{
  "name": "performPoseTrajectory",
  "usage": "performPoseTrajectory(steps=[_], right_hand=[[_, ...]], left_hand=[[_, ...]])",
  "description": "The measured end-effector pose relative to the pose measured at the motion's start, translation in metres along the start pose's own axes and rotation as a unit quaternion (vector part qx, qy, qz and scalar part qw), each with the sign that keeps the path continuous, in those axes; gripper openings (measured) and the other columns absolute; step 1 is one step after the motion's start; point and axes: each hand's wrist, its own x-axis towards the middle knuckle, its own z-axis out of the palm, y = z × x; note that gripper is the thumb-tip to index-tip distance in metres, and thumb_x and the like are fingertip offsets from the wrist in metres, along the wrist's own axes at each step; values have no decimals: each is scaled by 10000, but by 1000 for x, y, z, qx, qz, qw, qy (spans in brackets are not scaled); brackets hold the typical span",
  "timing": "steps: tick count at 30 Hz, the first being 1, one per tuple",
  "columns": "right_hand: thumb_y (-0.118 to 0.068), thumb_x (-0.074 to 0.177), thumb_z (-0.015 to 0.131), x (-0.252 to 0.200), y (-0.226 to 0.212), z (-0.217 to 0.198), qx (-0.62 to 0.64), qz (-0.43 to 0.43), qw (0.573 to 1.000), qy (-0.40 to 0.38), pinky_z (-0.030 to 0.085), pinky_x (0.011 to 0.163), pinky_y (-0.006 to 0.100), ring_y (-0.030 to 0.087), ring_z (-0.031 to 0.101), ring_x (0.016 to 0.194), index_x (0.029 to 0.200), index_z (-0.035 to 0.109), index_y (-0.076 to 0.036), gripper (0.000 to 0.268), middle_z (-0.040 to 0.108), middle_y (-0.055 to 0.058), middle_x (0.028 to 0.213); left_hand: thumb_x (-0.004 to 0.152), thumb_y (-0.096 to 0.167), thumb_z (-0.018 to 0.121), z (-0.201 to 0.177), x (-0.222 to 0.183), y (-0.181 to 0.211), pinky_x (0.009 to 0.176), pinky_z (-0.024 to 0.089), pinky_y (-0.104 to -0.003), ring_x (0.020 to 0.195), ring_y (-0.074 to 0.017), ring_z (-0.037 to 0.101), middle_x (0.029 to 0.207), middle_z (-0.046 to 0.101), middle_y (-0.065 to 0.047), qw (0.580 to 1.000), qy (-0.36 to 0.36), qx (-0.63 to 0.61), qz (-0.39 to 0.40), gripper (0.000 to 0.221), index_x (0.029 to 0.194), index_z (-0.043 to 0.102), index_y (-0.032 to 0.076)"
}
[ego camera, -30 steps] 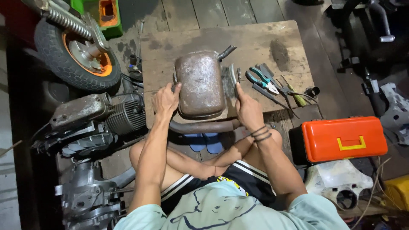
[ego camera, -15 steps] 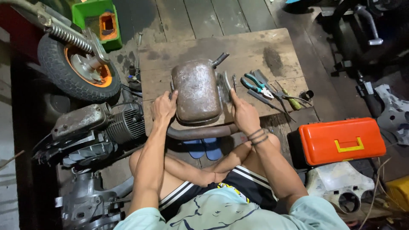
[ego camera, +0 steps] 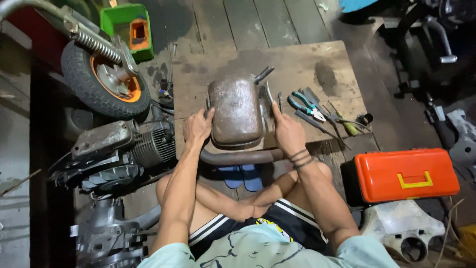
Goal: Cleaning a motorcycle muffler using a wire brush, pliers, and a screwdriver while sitting on the floor.
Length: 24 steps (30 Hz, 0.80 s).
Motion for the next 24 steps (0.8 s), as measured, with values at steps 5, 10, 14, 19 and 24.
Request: performPoseTrajectory(steps=[5, 10, 14, 19, 24], right_hand=[[-203, 957, 483, -62, 10, -6, -18, -24, 999, -34, 623, 622, 479, 353, 745, 726, 1584, 396, -253, 635, 727, 114, 942], [-137, 963, 450, -29, 1, 0, -43, -30, 999, -12, 619, 623, 483, 357, 744, 708, 1598, 369, -232, 647, 725, 127, 935], [-131, 975, 467, 7, 0, 12, -10, -30, 999, 38, 606, 627, 494, 376, 736, 737, 1591, 371, -146, 624, 715, 168, 911], [-123, 958, 460, -32, -4, -9, 6, -30, 1000, -8, 610, 633, 485, 354, 743, 749, 1596, 374, -149, 644, 732, 160, 946], [-212, 963, 482, -40, -1, -14, 2, -20, 999, -51, 614, 661, 480, 349, 743, 780, 1577, 412, -176, 619, 737, 148, 992]], left_hand=[[1013, 735, 329, -10, -15, 12, 839, 553, -560, 989, -471, 705, 1001, 720, -311, 998, 3, -60, -21, 847, 1100, 710, -17], [1032, 701, 368, -2, -11, 4, 826, 570, -519, 975, -436, 723, 991, 736, -281, 999, 18, -40, -7, 797, 1118, 724, -7], [1035, 709, 360, -4, -9, 0, 842, 561, -540, 981, -458, 708, 994, 730, -291, 999, -1, -36, 4, 813, 1115, 728, -12], [1036, 666, 382, -11, -13, 8, 856, 550, -555, 1005, -465, 706, 1014, 731, -293, 999, -10, -35, -12, 769, 1124, 722, -19], [1035, 636, 422, -10, -9, 9, 866, 552, -559, 1024, -465, 698, 1023, 731, -288, 999, -3, -47, -24, 712, 1121, 724, -3]])
